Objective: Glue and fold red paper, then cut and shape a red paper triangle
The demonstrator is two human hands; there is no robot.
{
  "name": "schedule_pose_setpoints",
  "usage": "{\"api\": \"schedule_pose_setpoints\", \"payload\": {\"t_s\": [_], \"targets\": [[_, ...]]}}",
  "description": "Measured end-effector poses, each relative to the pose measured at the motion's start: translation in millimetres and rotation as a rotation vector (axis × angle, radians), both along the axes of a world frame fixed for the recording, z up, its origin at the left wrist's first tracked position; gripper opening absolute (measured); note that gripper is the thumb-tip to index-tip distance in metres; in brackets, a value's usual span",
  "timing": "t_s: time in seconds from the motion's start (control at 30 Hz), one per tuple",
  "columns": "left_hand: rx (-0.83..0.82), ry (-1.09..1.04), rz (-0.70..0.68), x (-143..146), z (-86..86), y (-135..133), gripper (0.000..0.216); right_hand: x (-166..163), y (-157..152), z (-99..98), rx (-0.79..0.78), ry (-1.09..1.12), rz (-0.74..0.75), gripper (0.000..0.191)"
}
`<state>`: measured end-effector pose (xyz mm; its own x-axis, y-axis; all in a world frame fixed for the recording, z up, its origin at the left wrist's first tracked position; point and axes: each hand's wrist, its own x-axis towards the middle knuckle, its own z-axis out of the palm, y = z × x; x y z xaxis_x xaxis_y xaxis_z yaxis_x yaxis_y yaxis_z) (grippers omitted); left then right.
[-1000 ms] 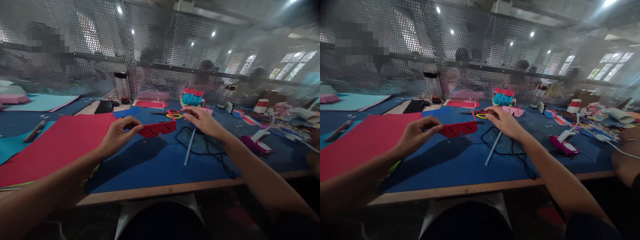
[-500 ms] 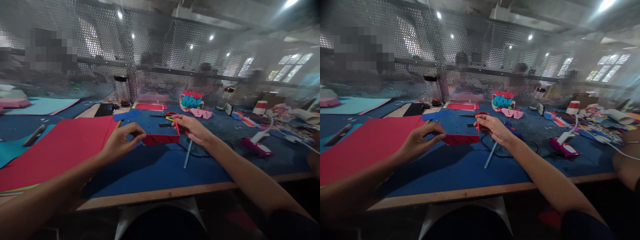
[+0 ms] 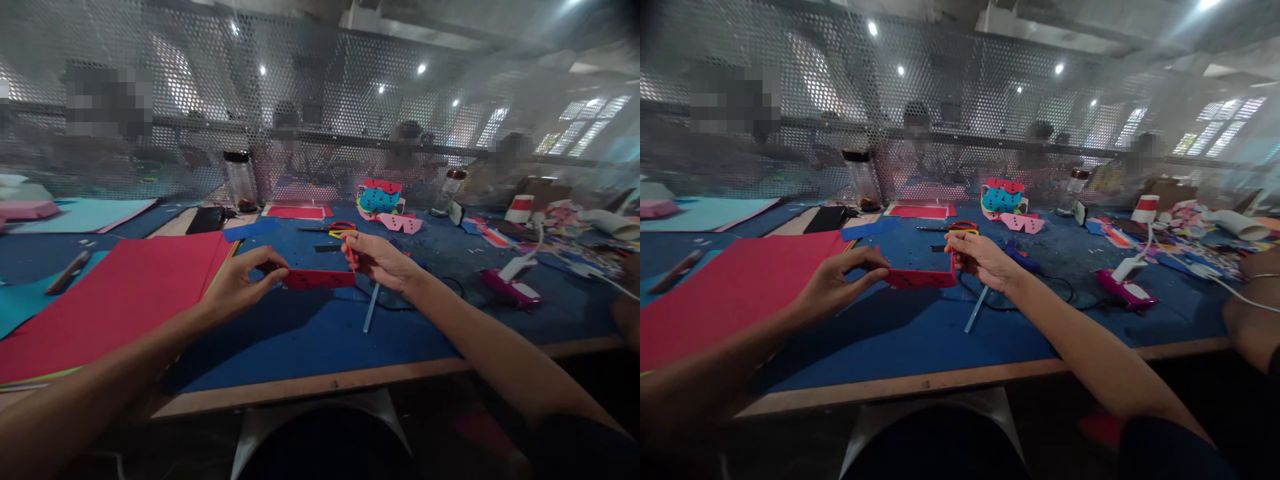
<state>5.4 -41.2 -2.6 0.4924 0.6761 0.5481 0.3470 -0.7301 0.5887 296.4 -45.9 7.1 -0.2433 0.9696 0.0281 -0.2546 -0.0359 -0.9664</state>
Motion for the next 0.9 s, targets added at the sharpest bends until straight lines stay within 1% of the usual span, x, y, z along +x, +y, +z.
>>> {"api": "schedule_pose_setpoints", "payload": {"t_s": [0.1,0.17,0.3,0.37,0.47,0.57,0.67,0.9], "targets": [[0.01,0.012,-0.002,0,-0.5,1,0.017,2,1,-1.9,0.016,0.001,0.026,0.031],[0.022,0.018,-0.006,0,-1.2,3,0.018,4,1,-2.8,0.033,-0.042,0.03,0.032],[0.031,0.019,0.018,-1,-2.9,6,0.021,4,0,-1.9,0.136,-0.219,-0.049,0.03],[0.03,0.018,0.017,-1,-3.9,7,0.022,4,-2,-0.7,0.177,-0.257,-0.08,0.029],[0.039,0.027,0.003,-2,-5.3,8,0.021,5,-2,-0.1,0.166,-0.199,-0.057,0.028],[0.043,0.035,0.004,-2,-5.7,8,0.02,7,0,-1.7,0.112,-0.099,-0.013,0.031],[0.038,0.045,0.022,-2,-5.6,8,0.021,7,2,-3.6,0.057,-0.035,-0.004,0.031],[0.104,0.08,0.053,-6,-7.2,12,0.024,0,0,-5.7,0.007,0.008,0.034,0.028]]}}
